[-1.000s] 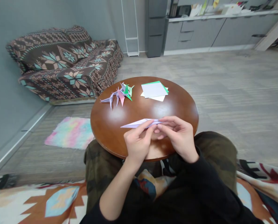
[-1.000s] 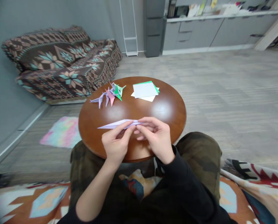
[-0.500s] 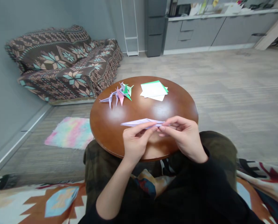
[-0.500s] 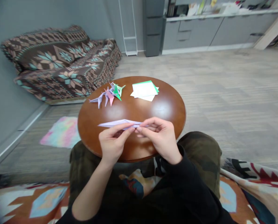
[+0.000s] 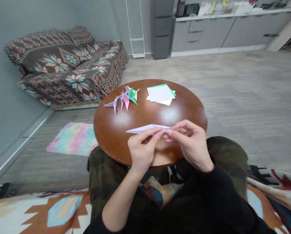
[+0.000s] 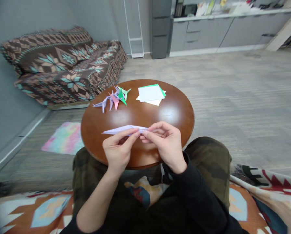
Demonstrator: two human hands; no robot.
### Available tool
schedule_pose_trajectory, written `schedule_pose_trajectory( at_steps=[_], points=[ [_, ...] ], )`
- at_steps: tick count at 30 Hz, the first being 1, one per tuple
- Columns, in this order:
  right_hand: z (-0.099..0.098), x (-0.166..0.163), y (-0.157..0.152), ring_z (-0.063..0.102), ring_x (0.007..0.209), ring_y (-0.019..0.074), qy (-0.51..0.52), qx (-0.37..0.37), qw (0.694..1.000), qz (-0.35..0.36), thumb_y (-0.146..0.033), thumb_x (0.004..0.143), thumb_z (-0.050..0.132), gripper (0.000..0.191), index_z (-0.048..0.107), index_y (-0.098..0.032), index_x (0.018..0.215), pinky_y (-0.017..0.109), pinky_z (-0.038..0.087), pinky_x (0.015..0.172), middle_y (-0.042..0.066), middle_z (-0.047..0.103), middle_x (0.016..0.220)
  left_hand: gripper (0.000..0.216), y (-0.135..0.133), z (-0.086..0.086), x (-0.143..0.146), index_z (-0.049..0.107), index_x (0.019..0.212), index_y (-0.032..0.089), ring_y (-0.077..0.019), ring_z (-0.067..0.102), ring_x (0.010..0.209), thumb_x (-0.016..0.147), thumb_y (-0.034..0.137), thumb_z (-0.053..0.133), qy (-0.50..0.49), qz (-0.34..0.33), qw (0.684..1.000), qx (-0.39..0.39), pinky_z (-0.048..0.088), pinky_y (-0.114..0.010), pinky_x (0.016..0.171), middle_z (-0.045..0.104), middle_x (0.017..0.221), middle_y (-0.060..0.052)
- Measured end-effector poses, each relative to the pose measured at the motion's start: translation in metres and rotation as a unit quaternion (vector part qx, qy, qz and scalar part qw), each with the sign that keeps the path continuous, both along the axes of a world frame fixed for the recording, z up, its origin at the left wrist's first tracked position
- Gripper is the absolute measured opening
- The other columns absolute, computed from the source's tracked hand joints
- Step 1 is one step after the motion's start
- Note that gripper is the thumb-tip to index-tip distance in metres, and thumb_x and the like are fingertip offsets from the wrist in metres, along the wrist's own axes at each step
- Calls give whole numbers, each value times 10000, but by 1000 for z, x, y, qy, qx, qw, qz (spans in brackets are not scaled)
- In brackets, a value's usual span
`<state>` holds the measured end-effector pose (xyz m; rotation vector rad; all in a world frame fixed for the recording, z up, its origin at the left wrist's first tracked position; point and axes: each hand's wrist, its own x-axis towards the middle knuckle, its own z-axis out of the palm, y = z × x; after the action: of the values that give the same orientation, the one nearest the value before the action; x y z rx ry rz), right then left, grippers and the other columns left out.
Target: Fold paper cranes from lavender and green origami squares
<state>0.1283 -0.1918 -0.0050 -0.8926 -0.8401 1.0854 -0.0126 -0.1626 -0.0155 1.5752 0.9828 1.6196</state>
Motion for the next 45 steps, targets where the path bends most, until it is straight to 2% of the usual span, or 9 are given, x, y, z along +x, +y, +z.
schedule_pose_trajectory(
  at_steps=[6, 10, 13, 19, 26, 32, 37, 40, 45],
  points=[
    [0, -1, -2, 778, 609, 197, -15, 18, 999, -25, -223, 726, 892, 212, 686, -177, 746, 286, 685, 612, 28, 787, 692, 59, -2, 4, 0, 836, 846, 221, -184, 765, 731, 790, 219, 815, -1, -5, 1000, -8, 631, -270, 710, 812, 817, -25],
    [1, -7, -2, 773, 603, 189, 7, 34, 998, -44, -235, 768, 863, 261, 654, -202, 921, 304, 689, 632, 5, 783, 705, 73, -6, 6, 4, 833, 868, 223, -172, 768, 770, 802, 203, 808, -7, 8, 1000, 9, 627, -254, 740, 814, 847, -18],
    [-1, -14, -1, 786, 671, 181, 43, 46, 996, -64, -244, 801, 837, 328, 607, -221, 1033, 288, 681, 650, -5, 794, 759, 96, -7, 3, 9, 830, 894, 225, -165, 769, 780, 809, 189, 802, -26, 56, 998, 34, 626, -253, 754, 814, 859, -11],
    [0, -31, 1, 764, 738, 135, 161, 6, 987, -17, -186, 719, 879, 292, 653, -201, 902, 191, 638, 616, -8, 786, 814, 186, -7, -8, 11, 824, 963, 256, -143, 761, 777, 823, 140, 785, -42, 115, 988, 89, 617, -248, 770, 813, 880, 7],
    [-2, -36, -1, 570, 468, 56, 153, 8, 988, 21, -229, 786, 828, 116, 728, -172, 803, 134, 508, 442, -48, 652, 561, 246, -11, -3, 11, 813, 1030, 252, -127, 725, 781, 884, 93, 694, 21, 66, 987, 144, 581, -231, 745, 788, 842, -3],
    [-7, -33, 0, 591, 499, 84, 116, 50, 992, 15, -229, 853, 758, 58, 725, -187, 830, 173, 515, 453, -34, 661, 599, 141, -13, 7, 13, 817, 931, 233, -107, 710, 644, 843, 137, 761, -33, 47, 996, 73, 561, -195, 633, 762, 716, 25],
    [-7, -30, 2, 581, 475, 96, 108, 49, 993, 1, -284, 908, 688, 167, 722, -169, 792, 191, 493, 419, -13, 645, 591, 120, -11, 5, 12, 806, 910, 228, -120, 735, 724, 840, 138, 768, -39, 31, 998, 48, 584, -215, 716, 789, 805, 14],
    [-9, -24, 3, 614, 517, 102, 89, 42, 995, 3, -329, 924, 683, 182, 729, -178, 833, 201, 508, 425, 2, 684, 702, 112, -9, 4, 7, 789, 923, 220, -122, 731, 771, 858, 138, 749, -33, 32, 998, 42, 580, -221, 755, 786, 845, 9],
    [-11, -2, 5, 618, 536, 101, -42, 18, 997, 64, -309, 897, 738, 136, 720, -184, 847, 208, 536, 478, -10, 682, 693, 95, -2, 6, -8, 767, 915, 208, -136, 709, 802, 874, 136, 721, 33, -70, 996, 47, 574, -247, 785, 757, 867, -15]
  ],
)
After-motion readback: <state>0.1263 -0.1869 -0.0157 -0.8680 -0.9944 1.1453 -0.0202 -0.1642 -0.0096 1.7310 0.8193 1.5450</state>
